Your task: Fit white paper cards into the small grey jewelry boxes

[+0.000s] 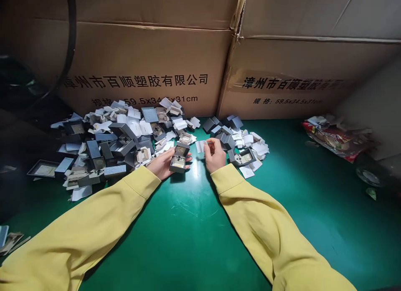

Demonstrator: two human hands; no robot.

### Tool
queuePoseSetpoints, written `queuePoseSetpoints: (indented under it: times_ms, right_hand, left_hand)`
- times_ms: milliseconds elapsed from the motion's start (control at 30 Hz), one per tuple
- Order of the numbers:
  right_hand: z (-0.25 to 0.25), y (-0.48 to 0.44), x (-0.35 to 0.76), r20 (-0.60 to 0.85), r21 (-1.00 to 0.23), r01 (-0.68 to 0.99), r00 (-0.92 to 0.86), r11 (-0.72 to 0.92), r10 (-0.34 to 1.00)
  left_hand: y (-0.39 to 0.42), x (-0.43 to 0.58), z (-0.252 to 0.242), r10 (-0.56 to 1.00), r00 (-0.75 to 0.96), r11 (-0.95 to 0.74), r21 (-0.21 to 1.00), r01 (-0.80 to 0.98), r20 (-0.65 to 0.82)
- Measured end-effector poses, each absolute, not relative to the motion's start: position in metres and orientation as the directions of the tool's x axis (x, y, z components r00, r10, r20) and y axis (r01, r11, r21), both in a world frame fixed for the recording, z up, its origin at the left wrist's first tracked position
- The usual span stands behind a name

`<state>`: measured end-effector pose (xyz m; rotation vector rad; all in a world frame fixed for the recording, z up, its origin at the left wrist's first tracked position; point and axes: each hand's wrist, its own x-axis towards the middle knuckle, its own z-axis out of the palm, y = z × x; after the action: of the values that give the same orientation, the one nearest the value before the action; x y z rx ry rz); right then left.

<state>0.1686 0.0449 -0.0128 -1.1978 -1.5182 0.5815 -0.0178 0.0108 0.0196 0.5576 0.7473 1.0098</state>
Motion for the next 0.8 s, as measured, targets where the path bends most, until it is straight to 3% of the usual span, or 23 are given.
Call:
queuePoseSetpoints:
  times_ms: [167, 300, 433, 567, 800]
  right_hand:
    - [-0.012, 0.038, 0.158, 0.413, -0.888, 0.23, 0.017, 0.399, 0.91]
    - [-0.006, 0.03, 0.157, 0.537, -0.823, 0.256, 0.054, 0.508, 0.842]
    - [-0.004, 0.02, 0.151, 0.599, -0.75, 0.263, -0.119, 0.607, 0.792]
    - [-0.007, 0.016, 0.147, 0.555, -0.743, 0.265, -0.269, 0.615, 0.787]
    - [-0.005, 0.016, 0.146, 0.459, -0.789, 0.265, -0.347, 0.555, 0.818]
  left_hand:
    - [0.009, -0.017, 0.024, 0.888, 0.308, 0.456, 0.734, -0.503, -0.34]
    - [0.01, -0.019, 0.024, 0.888, 0.326, 0.453, 0.742, -0.494, -0.325]
    - [0.011, -0.019, 0.02, 0.897, 0.272, 0.44, 0.764, -0.472, -0.349]
    - [0.01, -0.018, 0.019, 0.903, 0.278, 0.423, 0.783, -0.456, -0.327]
    - [0.012, -0.016, 0.018, 0.897, 0.285, 0.44, 0.748, -0.497, -0.338]
